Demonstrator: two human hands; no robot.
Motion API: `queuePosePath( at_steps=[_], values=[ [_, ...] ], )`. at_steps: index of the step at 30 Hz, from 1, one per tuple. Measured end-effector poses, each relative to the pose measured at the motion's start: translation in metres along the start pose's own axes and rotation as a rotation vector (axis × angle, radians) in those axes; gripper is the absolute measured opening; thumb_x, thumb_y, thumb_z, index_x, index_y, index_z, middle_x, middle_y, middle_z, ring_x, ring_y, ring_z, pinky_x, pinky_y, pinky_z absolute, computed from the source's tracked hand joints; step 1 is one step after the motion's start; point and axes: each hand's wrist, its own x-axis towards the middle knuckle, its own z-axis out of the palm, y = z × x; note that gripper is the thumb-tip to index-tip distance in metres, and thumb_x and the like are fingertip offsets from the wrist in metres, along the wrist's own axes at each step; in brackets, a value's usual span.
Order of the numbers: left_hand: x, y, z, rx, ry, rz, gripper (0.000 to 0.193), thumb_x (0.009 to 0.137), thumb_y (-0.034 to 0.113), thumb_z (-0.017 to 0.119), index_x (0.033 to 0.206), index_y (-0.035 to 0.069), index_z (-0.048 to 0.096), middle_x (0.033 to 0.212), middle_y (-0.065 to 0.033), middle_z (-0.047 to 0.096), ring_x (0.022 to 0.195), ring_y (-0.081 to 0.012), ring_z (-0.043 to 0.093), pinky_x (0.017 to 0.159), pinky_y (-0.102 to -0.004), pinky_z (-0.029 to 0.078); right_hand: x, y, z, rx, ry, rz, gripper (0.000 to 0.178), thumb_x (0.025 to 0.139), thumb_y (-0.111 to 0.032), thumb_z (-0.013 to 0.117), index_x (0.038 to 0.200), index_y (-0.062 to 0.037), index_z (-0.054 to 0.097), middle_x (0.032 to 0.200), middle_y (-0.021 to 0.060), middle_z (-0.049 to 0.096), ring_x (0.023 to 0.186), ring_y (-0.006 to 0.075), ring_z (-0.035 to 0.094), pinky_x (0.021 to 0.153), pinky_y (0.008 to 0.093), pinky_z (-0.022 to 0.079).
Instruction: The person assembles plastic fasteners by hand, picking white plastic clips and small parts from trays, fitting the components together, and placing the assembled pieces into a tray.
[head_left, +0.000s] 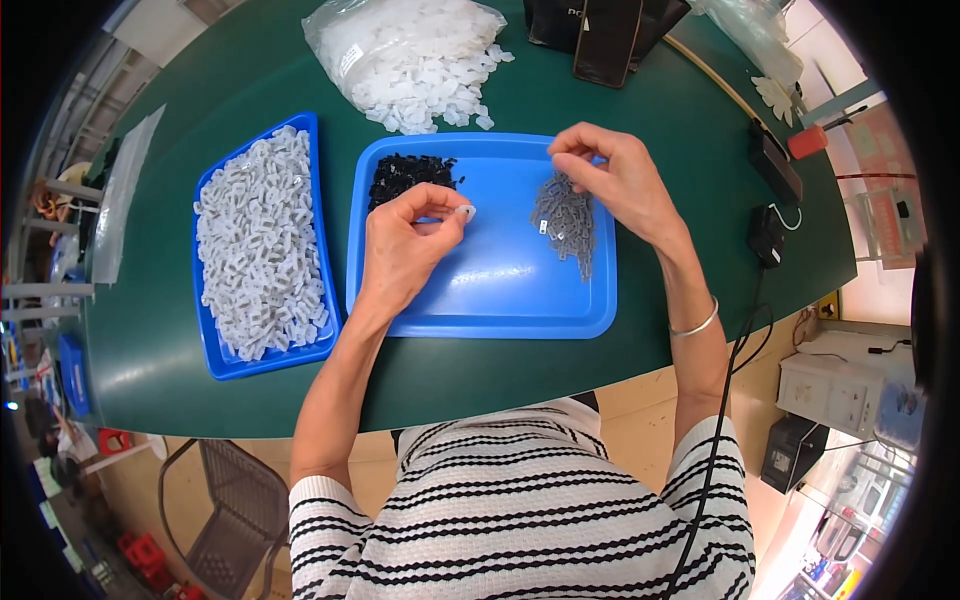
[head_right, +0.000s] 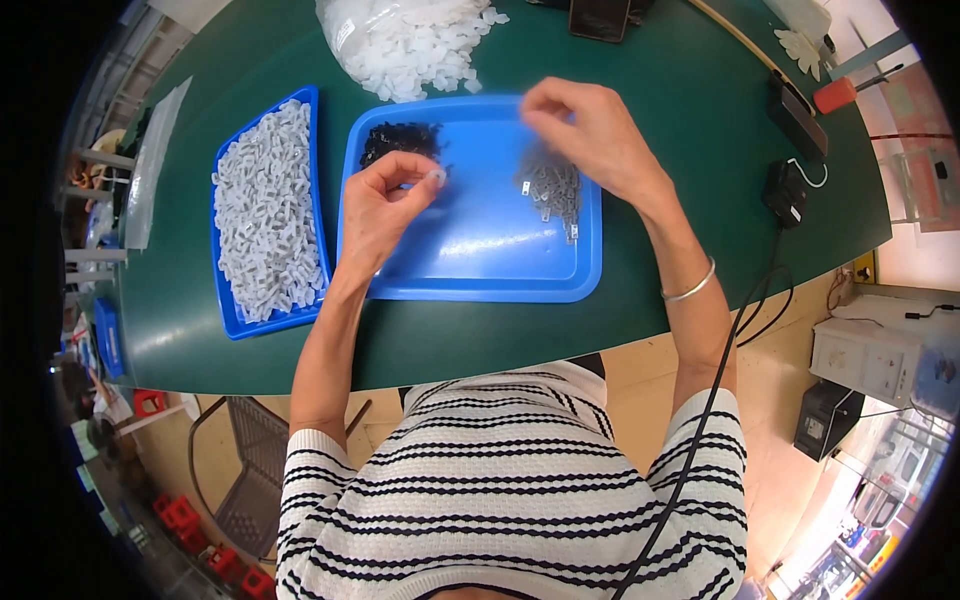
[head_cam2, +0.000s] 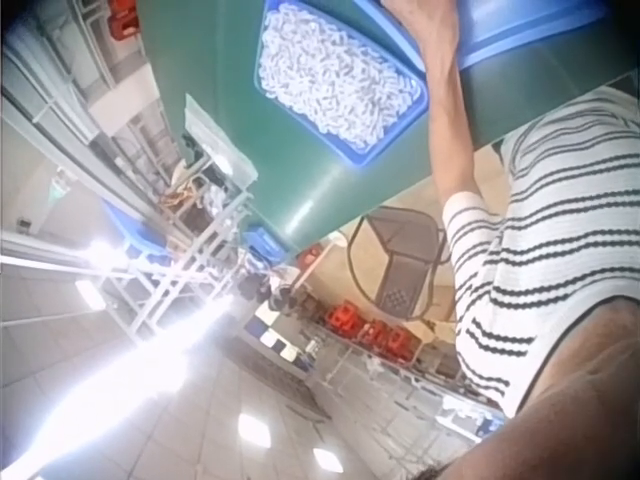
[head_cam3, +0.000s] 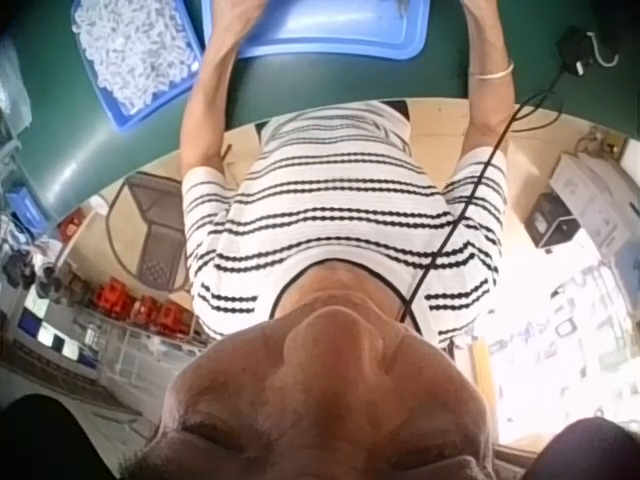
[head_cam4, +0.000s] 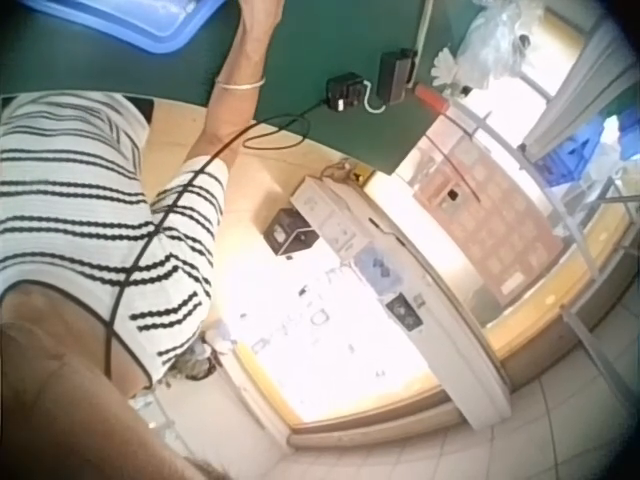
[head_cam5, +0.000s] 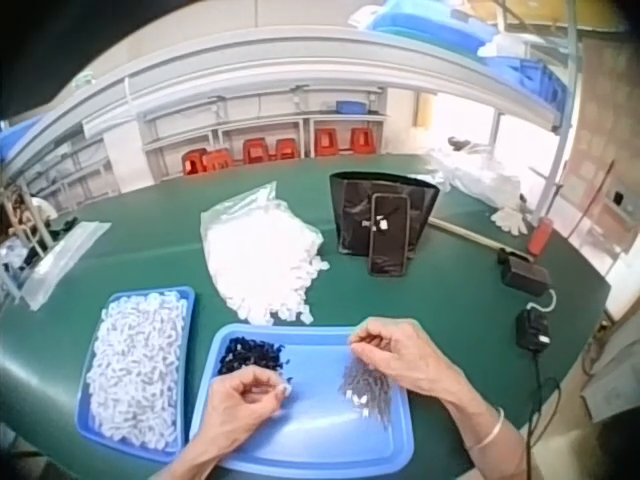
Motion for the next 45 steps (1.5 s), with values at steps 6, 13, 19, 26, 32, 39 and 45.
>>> queuePosePath(
  at_steps=[6, 13, 19, 26, 32, 39, 45],
  values=[
    [0.001, 0.001, 0.005, 0.11, 0.006, 0.06, 0.011, 0.084, 0.004, 0.068, 0.094, 0.0, 0.07, 0.082, -0.003, 0.068, 0.074, -0.0064, 0.061, 0.069, -0.0213, 0.052, -0.015, 0.021, 0.013, -0.314, -0.091, -0.234, 0.008, 0.084, -0.005, 0.065, 0.09, 0.0003, 0.066, 0.082, 0.0074, 0.062, 0.074, 0.0202, 0.06, 0.068, 0.0306, 0.049],
    [0.0, -0.002, 0.006, 0.06, -0.033, 0.035, 0.013, 0.084, 0.003, 0.067, 0.096, 0.0, 0.07, 0.082, -0.0029, 0.068, 0.075, -0.0072, 0.061, 0.071, -0.0221, 0.052, -0.022, 0.024, 0.029, -0.586, -0.138, -0.446, 0.01, 0.08, -0.005, 0.067, 0.089, -0.0032, 0.069, 0.086, 0.0082, 0.059, 0.085, 0.0248, 0.058, 0.075, 0.0351, 0.051],
    [-0.001, -0.001, 0.007, 0.063, -0.039, 0.01, 0.012, 0.083, 0.003, 0.069, 0.095, 0.0, 0.07, 0.081, -0.004, 0.068, 0.073, -0.0064, 0.061, 0.069, -0.0213, 0.052, -0.02, 0.022, 0.032, -0.596, -0.207, -0.461, 0.02, 0.066, 0.003, 0.063, 0.086, 0.0006, 0.064, 0.088, 0.0143, 0.055, 0.09, 0.0317, 0.056, 0.075, 0.0395, 0.052],
    [-0.002, -0.003, 0.008, 0.071, -0.032, -0.002, 0.012, 0.083, 0.004, 0.07, 0.094, 0.0, 0.07, 0.08, -0.0043, 0.068, 0.073, -0.0071, 0.062, 0.067, -0.0216, 0.053, -0.016, 0.024, 0.035, -0.65, -0.242, -0.48, 0.017, 0.065, 0.005, 0.062, 0.082, 0.0023, 0.06, 0.087, 0.0154, 0.054, 0.088, 0.0333, 0.056, 0.074, 0.0406, 0.052],
    [-0.003, -0.005, 0.009, 0.147, -0.019, 0.082, 0.011, 0.083, 0.004, 0.067, 0.092, 0.0, 0.07, 0.078, -0.005, 0.068, 0.072, -0.0082, 0.063, 0.068, -0.0228, 0.053, -0.013, 0.03, 0.04, -0.56, -0.126, -0.555, 0.011, 0.072, 0.001, 0.061, 0.083, 0.0016, 0.059, 0.088, 0.0155, 0.057, 0.087, 0.0334, 0.057, 0.072, 0.0415, 0.051],
    [-0.002, -0.005, 0.007, 0.037, -0.047, 0.012, 0.011, 0.088, 0.006, 0.064, 0.097, -0.001, 0.067, 0.085, -0.0039, 0.067, 0.075, -0.0094, 0.063, 0.067, -0.0231, 0.052, -0.011, -0.013, 0.042, -0.095, -0.147, -0.275, 0.009, 0.086, -0.005, 0.065, 0.086, 0.0028, 0.06, 0.079, 0.0084, 0.063, 0.069, 0.0175, 0.059, 0.065, 0.0301, 0.05],
    [-0.001, 0.0, 0.007, -0.09, -0.08, -0.066, 0.012, 0.091, 0.004, 0.062, 0.101, -0.001, 0.066, 0.088, -0.0047, 0.067, 0.082, -0.0114, 0.066, 0.068, -0.0236, 0.054, -0.008, -0.011, 0.051, 0.094, -0.172, -0.107, 0.007, 0.086, -0.001, 0.065, 0.09, 0.0036, 0.062, 0.082, 0.0069, 0.064, 0.073, 0.011, 0.061, 0.066, 0.0231, 0.05]
  ],
)
